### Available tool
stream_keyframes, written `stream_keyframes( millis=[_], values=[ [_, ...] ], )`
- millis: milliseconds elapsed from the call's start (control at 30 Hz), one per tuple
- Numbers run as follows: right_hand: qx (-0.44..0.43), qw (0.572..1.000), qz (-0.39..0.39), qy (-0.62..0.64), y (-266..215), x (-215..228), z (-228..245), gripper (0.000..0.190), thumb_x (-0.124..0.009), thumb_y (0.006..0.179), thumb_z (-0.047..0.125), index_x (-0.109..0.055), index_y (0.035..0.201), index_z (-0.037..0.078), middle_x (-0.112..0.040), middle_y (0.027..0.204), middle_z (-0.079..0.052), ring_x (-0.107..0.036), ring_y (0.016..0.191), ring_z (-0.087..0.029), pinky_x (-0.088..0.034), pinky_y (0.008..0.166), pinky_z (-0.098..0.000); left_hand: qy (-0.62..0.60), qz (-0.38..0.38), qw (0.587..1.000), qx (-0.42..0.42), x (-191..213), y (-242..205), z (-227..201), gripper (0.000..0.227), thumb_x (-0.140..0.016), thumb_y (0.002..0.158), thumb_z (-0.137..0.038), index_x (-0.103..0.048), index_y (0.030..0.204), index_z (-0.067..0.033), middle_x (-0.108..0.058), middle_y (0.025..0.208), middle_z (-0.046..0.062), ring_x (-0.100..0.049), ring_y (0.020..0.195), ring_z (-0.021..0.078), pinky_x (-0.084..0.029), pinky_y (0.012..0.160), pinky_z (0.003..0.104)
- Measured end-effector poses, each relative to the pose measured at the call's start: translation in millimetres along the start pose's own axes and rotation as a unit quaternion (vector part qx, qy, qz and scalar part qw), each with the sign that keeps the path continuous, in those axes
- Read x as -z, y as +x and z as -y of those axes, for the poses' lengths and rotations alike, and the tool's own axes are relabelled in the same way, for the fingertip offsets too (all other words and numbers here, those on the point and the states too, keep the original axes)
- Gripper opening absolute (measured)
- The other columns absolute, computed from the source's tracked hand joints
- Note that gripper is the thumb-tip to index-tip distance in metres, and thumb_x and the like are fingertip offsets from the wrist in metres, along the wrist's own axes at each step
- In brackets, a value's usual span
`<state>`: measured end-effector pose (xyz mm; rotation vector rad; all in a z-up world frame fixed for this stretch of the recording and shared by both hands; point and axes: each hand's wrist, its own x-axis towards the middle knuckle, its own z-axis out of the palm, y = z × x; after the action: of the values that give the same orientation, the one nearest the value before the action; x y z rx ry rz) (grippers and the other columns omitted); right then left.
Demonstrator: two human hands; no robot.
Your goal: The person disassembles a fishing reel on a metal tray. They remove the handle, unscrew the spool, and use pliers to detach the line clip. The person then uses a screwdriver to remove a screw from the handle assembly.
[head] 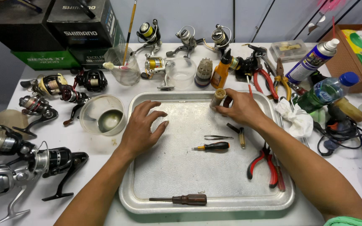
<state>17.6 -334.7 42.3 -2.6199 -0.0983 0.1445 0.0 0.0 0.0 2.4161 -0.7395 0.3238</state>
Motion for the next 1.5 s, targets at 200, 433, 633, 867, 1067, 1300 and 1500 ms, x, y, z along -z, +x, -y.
stream_keyframes(
  millis=[200, 433, 633, 867, 1067, 1300, 1500],
  values=[
    [-0.003, 0.998, -0.055, 0.028, 9, -18, -8, 0.039, -0.082, 0.077, 0.039, -0.071, 0.105, 0.013, -0.077, 0.088, -0.008, -0.073, 0.093, -0.036, -0.055, 0.085, -0.0477, 0.010, 0.001, 1.000, -0.012, -3, -1, 0, 0.022, -0.069, 0.094, -0.032, -0.071, 0.112, -0.0189, -0.060, 0.132, 0.011, -0.051, 0.134, 0.0411, -0.044, 0.108, 0.057],
    [-0.029, 0.989, -0.138, 0.052, 17, 21, -18, 0.040, -0.081, 0.085, 0.037, -0.072, 0.112, 0.009, -0.076, 0.098, -0.016, -0.071, 0.102, -0.039, -0.055, 0.088, -0.0515, 0.023, 0.003, 1.000, -0.017, -5, -2, 0, 0.023, -0.068, 0.094, -0.032, -0.070, 0.112, -0.0200, -0.058, 0.133, 0.010, -0.050, 0.134, 0.0410, -0.045, 0.106, 0.057],
    [-0.065, 0.982, -0.177, -0.024, 64, 16, -57, 0.043, -0.084, 0.083, 0.047, -0.075, 0.108, 0.013, -0.076, 0.091, -0.009, -0.074, 0.096, -0.034, -0.056, 0.082, -0.0465, 0.019, 0.011, 1.000, -0.002, -4, -3, -2, 0.022, -0.068, 0.094, -0.033, -0.071, 0.112, -0.0202, -0.058, 0.134, 0.010, -0.049, 0.135, 0.0410, -0.045, 0.106, 0.057],
    [-0.096, 0.984, -0.146, -0.037, 73, 15, -54, 0.040, -0.080, 0.082, 0.046, -0.077, 0.102, 0.011, -0.075, 0.091, -0.016, -0.071, 0.102, -0.042, -0.055, 0.083, -0.0526, 0.024, 0.021, 0.999, 0.012, -3, -2, -5, 0.022, -0.068, 0.094, -0.034, -0.071, 0.111, -0.0210, -0.058, 0.135, 0.009, -0.048, 0.137, 0.0396, -0.046, 0.106, 0.056],
    [-0.106, 0.985, -0.121, -0.068, 85, 3, -67, 0.045, -0.079, 0.081, 0.052, -0.078, 0.102, 0.012, -0.076, 0.093, -0.016, -0.070, 0.105, -0.043, -0.055, 0.086, -0.0535, 0.024, 0.024, 0.999, 0.014, -2, -2, -7, 0.022, -0.069, 0.094, -0.033, -0.071, 0.111, -0.0202, -0.058, 0.135, 0.010, -0.048, 0.137, 0.0404, -0.046, 0.106, 0.057],
    [-0.099, 0.984, -0.122, -0.089, 56, 18, -36, 0.052, -0.078, 0.085, 0.048, -0.074, 0.114, 0.005, -0.075, 0.102, -0.020, -0.069, 0.108, -0.042, -0.055, 0.088, -0.0542, 0.021, 0.030, 0.999, 0.023, -2, -2, -7, 0.023, -0.067, 0.094, -0.034, -0.071, 0.113, -0.0205, -0.057, 0.136, 0.010, -0.047, 0.138, 0.0402, -0.045, 0.107, 0.058],
    [-0.063, 0.984, -0.162, -0.027, -9, 51, 8, 0.056, -0.084, 0.092, 0.028, -0.064, 0.130, -0.008, -0.072, 0.106, -0.029, -0.069, 0.107, -0.046, -0.055, 0.089, -0.0579, 0.019, 0.028, 0.999, 0.019, -2, -3, -5, 0.024, -0.068, 0.094, -0.034, -0.071, 0.113, -0.0204, -0.057, 0.136, 0.011, -0.047, 0.137, 0.0408, -0.045, 0.108, 0.058]
  ],
)
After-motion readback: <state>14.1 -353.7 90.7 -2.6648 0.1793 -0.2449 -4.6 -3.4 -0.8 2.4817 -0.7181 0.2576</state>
